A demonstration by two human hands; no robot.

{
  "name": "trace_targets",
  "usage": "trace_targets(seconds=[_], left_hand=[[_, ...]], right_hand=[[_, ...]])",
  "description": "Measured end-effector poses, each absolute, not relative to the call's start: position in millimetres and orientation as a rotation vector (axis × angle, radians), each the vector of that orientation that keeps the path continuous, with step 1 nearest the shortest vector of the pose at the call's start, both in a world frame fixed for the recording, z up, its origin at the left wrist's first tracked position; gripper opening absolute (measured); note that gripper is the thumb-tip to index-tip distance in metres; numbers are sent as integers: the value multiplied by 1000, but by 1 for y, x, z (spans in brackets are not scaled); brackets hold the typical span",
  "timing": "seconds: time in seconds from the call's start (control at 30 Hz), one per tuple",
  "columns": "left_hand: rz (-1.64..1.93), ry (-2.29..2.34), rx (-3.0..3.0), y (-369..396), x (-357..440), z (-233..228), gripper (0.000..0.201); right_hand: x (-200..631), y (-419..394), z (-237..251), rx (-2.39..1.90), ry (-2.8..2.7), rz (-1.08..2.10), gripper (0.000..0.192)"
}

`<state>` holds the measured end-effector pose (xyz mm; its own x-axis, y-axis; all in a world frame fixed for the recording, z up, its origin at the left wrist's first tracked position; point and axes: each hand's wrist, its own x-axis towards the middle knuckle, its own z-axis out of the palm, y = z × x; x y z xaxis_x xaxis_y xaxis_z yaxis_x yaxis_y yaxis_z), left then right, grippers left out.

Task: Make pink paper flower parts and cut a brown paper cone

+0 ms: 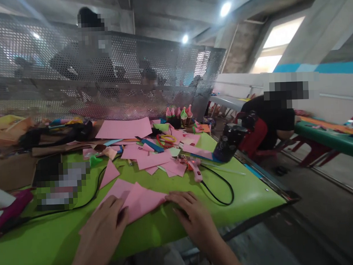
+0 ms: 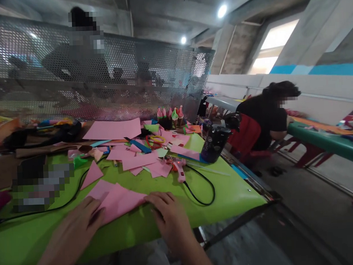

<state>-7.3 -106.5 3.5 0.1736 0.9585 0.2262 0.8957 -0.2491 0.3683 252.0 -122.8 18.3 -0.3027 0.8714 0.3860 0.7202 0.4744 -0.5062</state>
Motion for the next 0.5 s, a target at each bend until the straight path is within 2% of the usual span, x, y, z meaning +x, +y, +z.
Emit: trace_targets(seconds=[0.5], left_hand=[[753,1663,2512,-97,-26,-13,27]], right_hand=[[259,-120,18,-1172,-2304,-52,43]])
